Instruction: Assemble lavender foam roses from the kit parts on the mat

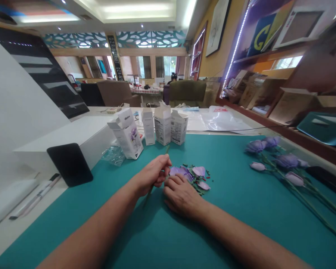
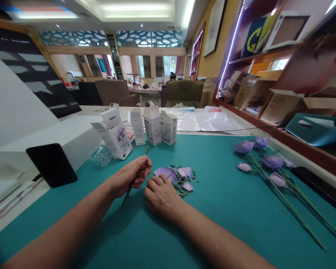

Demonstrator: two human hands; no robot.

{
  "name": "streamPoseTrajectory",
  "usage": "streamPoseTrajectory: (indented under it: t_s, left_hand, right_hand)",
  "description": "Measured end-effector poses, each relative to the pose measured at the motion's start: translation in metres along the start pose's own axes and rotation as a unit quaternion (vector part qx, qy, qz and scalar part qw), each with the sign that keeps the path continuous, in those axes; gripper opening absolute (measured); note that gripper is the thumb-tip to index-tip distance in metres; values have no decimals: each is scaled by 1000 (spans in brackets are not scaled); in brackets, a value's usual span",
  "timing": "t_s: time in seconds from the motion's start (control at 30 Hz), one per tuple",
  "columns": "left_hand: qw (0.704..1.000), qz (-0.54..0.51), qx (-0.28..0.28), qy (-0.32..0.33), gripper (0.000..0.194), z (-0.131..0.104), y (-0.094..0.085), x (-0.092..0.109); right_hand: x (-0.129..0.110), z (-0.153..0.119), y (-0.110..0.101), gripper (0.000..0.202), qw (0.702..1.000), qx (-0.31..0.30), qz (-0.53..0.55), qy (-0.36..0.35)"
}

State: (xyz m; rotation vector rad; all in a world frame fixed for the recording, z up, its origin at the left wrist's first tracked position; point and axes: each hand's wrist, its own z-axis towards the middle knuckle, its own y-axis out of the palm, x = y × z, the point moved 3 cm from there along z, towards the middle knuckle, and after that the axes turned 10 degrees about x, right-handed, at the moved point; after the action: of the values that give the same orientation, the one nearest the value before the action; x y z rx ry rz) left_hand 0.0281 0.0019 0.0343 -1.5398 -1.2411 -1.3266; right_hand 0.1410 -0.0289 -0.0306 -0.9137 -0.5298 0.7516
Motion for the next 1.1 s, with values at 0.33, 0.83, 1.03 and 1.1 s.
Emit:
streamPoseTrajectory:
  t_s: [0.33, 0.83, 1.03, 1.1]
  left_hand:
    - [945, 256, 11, 203, 23, -5, 7, 6]
    - [847, 447, 40, 283, 29, 4, 0, -17]
    - [830, 478, 14, 286, 33, 9, 2, -31]
    - [822, 485, 9, 297, 34, 10, 2, -33]
  right_hand:
    - [47, -20, -38, 16, 897, 187, 260, 304]
    - [119, -62, -71, 20, 912, 121, 92, 381]
    - [135, -76, -46, 16, 914, -88, -5, 395]
    - [133, -74, -41, 17, 909, -130, -20, 395]
